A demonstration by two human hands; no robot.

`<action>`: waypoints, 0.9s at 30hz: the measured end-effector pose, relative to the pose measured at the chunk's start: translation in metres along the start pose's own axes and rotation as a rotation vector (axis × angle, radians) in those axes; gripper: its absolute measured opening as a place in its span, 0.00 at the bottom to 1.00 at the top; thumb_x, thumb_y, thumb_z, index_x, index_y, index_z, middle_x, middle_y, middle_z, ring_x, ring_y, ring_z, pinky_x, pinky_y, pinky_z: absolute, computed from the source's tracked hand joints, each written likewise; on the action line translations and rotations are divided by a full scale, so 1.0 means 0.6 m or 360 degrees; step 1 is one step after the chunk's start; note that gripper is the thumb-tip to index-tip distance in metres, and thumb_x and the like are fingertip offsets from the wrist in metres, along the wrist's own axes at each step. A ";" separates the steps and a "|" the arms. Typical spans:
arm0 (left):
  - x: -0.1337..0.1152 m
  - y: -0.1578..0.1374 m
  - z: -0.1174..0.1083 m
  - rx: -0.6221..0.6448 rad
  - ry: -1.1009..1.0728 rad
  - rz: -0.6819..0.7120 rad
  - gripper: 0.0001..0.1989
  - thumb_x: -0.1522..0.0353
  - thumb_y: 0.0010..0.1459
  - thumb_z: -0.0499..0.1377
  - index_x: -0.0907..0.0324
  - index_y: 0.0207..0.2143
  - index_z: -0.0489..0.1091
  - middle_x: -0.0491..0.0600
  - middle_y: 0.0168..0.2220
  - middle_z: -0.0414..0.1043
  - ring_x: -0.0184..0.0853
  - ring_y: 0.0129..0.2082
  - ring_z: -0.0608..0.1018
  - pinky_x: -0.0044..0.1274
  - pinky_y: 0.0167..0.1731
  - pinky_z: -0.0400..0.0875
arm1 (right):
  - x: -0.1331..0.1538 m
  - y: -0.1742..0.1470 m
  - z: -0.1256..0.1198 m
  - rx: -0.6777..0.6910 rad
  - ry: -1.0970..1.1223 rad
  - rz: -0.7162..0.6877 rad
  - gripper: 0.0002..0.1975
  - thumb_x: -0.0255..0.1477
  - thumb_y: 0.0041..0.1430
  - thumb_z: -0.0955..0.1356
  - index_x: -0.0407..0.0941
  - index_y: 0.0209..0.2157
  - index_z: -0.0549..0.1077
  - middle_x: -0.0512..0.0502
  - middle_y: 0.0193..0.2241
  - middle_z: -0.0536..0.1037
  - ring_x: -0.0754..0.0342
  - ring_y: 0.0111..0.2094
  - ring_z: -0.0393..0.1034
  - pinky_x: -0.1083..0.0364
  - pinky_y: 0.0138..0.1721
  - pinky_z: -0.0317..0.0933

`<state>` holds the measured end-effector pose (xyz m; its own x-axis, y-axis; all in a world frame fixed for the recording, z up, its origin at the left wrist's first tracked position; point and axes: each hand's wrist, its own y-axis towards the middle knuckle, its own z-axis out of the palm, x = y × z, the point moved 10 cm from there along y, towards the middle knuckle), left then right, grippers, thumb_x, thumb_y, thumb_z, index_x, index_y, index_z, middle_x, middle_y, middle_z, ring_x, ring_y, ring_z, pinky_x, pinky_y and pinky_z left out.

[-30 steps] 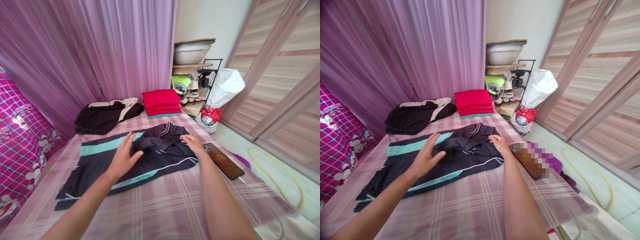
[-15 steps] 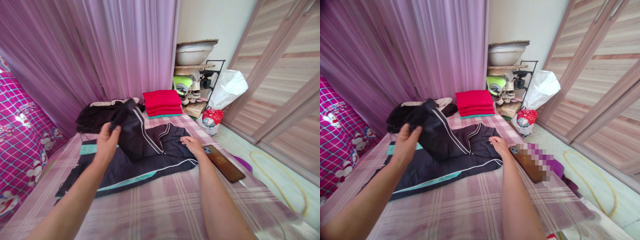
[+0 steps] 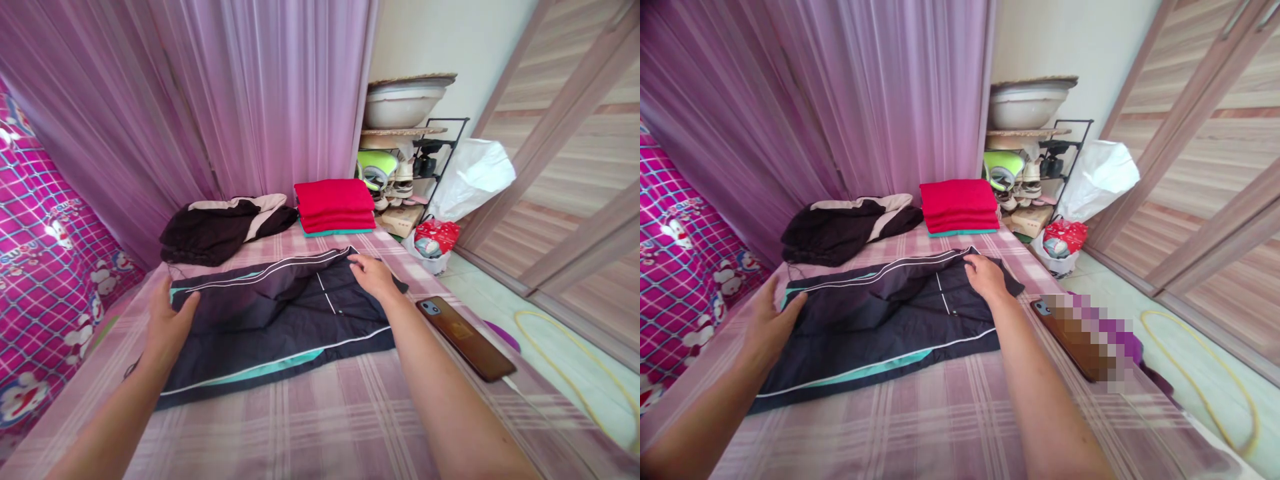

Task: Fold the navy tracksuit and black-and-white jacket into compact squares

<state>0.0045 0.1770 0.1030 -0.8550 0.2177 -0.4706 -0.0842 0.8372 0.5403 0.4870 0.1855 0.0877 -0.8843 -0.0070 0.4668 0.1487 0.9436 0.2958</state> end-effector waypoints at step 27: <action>-0.334 -0.104 0.099 0.1691 0.0327 0.0904 0.10 0.59 0.61 0.54 0.52 0.37 0.72 0.46 0.33 0.76 0.39 0.34 0.77 0.27 0.36 0.65 | 0.078 -0.020 0.071 0.0406 -0.0307 -0.0850 0.26 0.19 0.53 0.67 0.50 0.53 0.74 0.44 0.59 0.71 0.45 0.63 0.57 0.42 0.61 0.49</action>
<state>0.2116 0.1110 0.1219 -0.7072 0.6831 -0.1821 0.7052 0.6631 -0.2510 0.4252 0.1880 0.0705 -0.8750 -0.4624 0.1431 -0.4256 0.8758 0.2275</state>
